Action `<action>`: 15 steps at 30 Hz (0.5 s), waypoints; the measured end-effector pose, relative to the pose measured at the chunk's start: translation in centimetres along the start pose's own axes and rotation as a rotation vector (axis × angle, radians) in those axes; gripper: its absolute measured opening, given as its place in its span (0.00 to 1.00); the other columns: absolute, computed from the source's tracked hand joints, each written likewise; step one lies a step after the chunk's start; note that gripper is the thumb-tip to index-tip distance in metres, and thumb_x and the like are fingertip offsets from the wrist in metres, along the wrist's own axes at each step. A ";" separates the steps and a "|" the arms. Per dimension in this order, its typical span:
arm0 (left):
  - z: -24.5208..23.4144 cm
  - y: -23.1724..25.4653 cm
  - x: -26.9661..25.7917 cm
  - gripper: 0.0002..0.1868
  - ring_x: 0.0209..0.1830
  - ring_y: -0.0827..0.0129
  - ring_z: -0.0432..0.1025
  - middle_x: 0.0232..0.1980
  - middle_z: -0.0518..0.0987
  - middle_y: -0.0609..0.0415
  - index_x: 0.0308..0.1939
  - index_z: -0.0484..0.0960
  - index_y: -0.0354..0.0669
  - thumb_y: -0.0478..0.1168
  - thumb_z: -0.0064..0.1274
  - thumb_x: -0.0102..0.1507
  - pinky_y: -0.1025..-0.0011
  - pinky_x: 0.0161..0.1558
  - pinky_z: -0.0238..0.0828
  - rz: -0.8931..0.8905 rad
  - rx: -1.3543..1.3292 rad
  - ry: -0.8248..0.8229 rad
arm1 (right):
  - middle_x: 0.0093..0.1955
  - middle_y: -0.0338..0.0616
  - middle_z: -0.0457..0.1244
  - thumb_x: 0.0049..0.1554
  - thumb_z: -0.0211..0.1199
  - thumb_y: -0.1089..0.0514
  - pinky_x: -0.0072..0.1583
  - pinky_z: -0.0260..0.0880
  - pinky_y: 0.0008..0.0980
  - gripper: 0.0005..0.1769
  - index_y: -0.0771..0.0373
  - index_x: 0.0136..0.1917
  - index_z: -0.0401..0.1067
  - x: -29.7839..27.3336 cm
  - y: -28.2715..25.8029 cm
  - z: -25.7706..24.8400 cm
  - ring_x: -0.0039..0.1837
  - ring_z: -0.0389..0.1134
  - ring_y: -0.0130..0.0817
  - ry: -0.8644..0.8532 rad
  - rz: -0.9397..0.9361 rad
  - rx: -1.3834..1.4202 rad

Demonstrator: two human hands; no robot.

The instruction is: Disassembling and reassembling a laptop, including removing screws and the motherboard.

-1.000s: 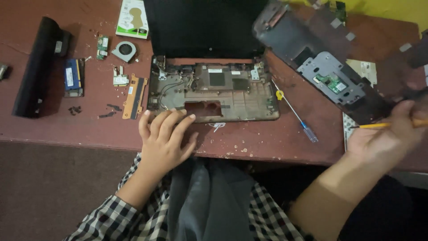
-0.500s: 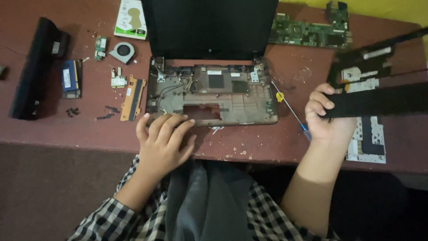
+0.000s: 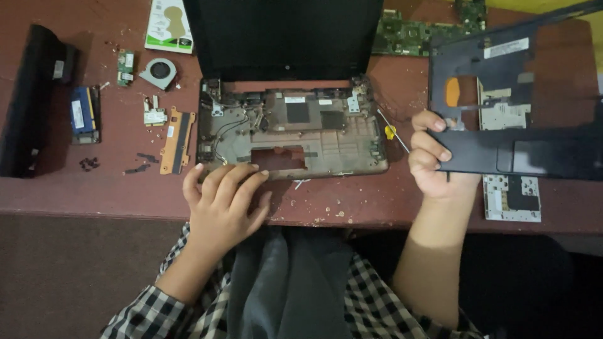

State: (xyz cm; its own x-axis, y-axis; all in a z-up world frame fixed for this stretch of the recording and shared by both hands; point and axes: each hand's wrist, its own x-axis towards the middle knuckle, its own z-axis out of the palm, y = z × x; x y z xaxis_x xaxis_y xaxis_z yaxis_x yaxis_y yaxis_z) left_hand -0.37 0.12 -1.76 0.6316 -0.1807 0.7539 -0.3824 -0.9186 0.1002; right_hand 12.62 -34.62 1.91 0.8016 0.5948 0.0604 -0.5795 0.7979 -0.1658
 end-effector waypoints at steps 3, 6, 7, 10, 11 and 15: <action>-0.1 0.0 0.1 0.18 0.51 0.61 0.70 0.49 0.78 0.58 0.48 0.83 0.55 0.49 0.58 0.54 0.47 0.63 0.51 -0.004 -0.013 0.009 | 0.43 0.34 0.53 0.58 0.57 0.62 0.32 0.51 0.22 0.08 0.58 0.42 0.58 0.2 0.5 0.6 0.30 0.52 0.22 -0.029 0.058 0.043; -0.2 0.1 0.4 0.18 0.50 0.61 0.70 0.49 0.78 0.57 0.47 0.82 0.54 0.49 0.59 0.54 0.48 0.63 0.53 -0.003 -0.022 0.017 | 0.41 0.33 0.53 0.58 0.56 0.65 0.31 0.51 0.21 0.09 0.57 0.42 0.57 0.6 1.3 1.5 0.29 0.53 0.22 -0.061 0.109 0.086; -0.3 0.1 0.4 0.18 0.50 0.61 0.70 0.49 0.78 0.57 0.47 0.82 0.54 0.48 0.59 0.54 0.49 0.62 0.53 -0.006 -0.018 0.019 | 0.40 0.32 0.54 0.58 0.57 0.65 0.31 0.51 0.20 0.10 0.56 0.42 0.57 0.7 1.6 1.7 0.28 0.54 0.21 -0.075 0.129 0.100; -0.1 0.0 0.3 0.17 0.50 0.61 0.70 0.48 0.78 0.58 0.47 0.82 0.55 0.49 0.59 0.54 0.49 0.62 0.53 0.008 0.012 0.022 | 0.39 0.31 0.54 0.58 0.55 0.64 0.30 0.52 0.20 0.09 0.55 0.42 0.57 0.9 2.2 2.0 0.27 0.55 0.20 -0.082 0.171 0.108; -0.1 0.0 0.3 0.17 0.50 0.61 0.70 0.48 0.78 0.58 0.47 0.82 0.55 0.49 0.59 0.54 0.49 0.62 0.53 0.010 0.012 0.024 | 0.39 0.31 0.54 0.58 0.55 0.64 0.30 0.52 0.20 0.09 0.55 0.42 0.57 1.0 2.2 1.9 0.27 0.55 0.20 -0.084 0.170 0.108; -0.2 0.2 0.2 0.18 0.50 0.61 0.70 0.48 0.79 0.59 0.47 0.83 0.56 0.48 0.61 0.53 0.49 0.62 0.54 -0.017 0.009 0.000 | 0.39 0.31 0.54 0.58 0.56 0.63 0.30 0.52 0.20 0.09 0.55 0.43 0.57 0.8 2.5 1.7 0.27 0.55 0.20 -0.062 0.155 0.111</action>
State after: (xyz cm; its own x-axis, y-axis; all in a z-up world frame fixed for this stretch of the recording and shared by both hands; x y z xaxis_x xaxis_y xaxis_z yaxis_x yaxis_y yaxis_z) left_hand -0.45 -0.04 -1.43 0.6381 -0.1653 0.7520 -0.3657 -0.9245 0.1071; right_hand 11.52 -31.97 3.22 0.6928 0.7137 0.1037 -0.7108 0.7000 -0.0690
